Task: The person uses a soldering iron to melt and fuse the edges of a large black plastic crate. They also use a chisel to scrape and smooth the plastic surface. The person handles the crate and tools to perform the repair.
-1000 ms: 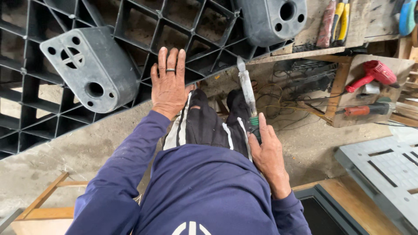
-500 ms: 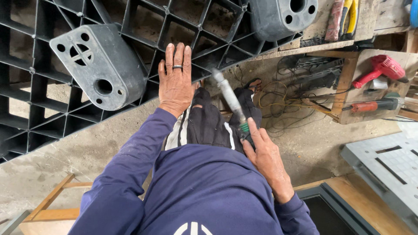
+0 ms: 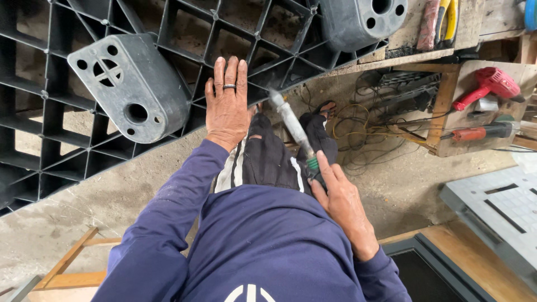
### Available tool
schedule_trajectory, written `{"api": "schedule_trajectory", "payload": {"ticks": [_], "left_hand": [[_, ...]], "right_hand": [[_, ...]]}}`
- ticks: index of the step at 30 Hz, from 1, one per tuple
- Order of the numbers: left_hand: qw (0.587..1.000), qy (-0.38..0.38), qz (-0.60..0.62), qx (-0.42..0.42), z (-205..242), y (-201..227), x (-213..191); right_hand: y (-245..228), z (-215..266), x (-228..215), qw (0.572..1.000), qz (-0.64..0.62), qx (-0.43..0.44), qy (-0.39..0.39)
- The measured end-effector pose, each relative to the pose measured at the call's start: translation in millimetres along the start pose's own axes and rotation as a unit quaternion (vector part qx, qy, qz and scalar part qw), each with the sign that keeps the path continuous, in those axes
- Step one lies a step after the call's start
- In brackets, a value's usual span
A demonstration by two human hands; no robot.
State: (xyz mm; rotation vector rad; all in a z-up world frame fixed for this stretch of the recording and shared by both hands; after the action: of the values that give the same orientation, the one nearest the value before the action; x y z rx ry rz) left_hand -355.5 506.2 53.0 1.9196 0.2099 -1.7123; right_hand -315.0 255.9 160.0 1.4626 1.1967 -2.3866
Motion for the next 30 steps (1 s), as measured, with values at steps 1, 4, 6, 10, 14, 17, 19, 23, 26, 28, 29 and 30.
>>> {"api": "schedule_trajectory", "payload": {"ticks": [1, 4, 6, 10, 14, 17, 19, 23, 26, 28, 29, 30], "left_hand": [[1.000, 0.005, 0.000, 0.001, 0.8, 1.5, -0.1], [1.000, -0.007, -0.002, -0.004, 0.9, -0.7, 2.2], [1.000, -0.013, -0.003, -0.006, -0.8, -2.3, 3.4], [1.000, 0.009, 0.003, -0.004, 0.5, 0.2, 3.1], [1.000, -0.009, -0.014, -0.003, -0.3, -0.6, 5.5], [1.000, -0.009, 0.000, -0.006, -0.7, 0.7, 1.9], [0.998, 0.020, 0.052, -0.001, -0.6, 3.9, -8.5], [0.989, 0.118, 0.088, 0.028, 1.9, 11.7, -38.6], [0.985, 0.130, 0.090, 0.063, 0.8, 30.3, -38.2], [0.982, 0.148, 0.056, 0.100, -5.5, 45.2, -36.7], [0.980, 0.157, 0.039, 0.117, -7.9, 52.2, -36.4], [0.977, 0.160, 0.050, 0.128, -11.1, 56.2, -36.5]], "right_hand": [[1.4, 0.6, -1.4, 1.000, 0.002, 0.007, 0.003], [1.8, -1.0, 0.7, 1.000, -0.007, 0.019, -0.009], [-1.3, -1.2, 4.1, 1.000, -0.001, 0.009, -0.030], [1.3, -4.1, -5.0, 1.000, -0.009, 0.014, 0.016], [-3.3, -4.5, -2.4, 1.000, -0.019, -0.007, -0.005], [2.7, -4.7, -5.8, 1.000, -0.022, 0.004, 0.009], [7.7, -6.1, -11.4, 0.999, -0.034, 0.009, 0.041], [28.8, 0.1, -14.9, 0.983, -0.141, 0.084, 0.081], [44.1, 11.1, -15.6, 0.968, -0.192, 0.117, 0.112], [56.4, 14.2, -13.3, 0.959, -0.211, 0.144, 0.119], [62.1, 16.2, -15.5, 0.956, -0.215, 0.153, 0.127], [67.5, 17.1, -16.6, 0.952, -0.221, 0.161, 0.134]]}}
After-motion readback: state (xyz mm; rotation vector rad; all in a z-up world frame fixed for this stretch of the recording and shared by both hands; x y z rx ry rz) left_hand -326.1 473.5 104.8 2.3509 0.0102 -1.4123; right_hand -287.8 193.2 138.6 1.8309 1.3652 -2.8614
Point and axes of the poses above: each hand's wrist, its own z-axis away from the middle knuckle, its own x-axis out of the palm, y = z × x, the point moved 10 cm from there along -z, towards the middle knuckle, and after that the axes turned 9 degrees about y, right-handed, at the moved point
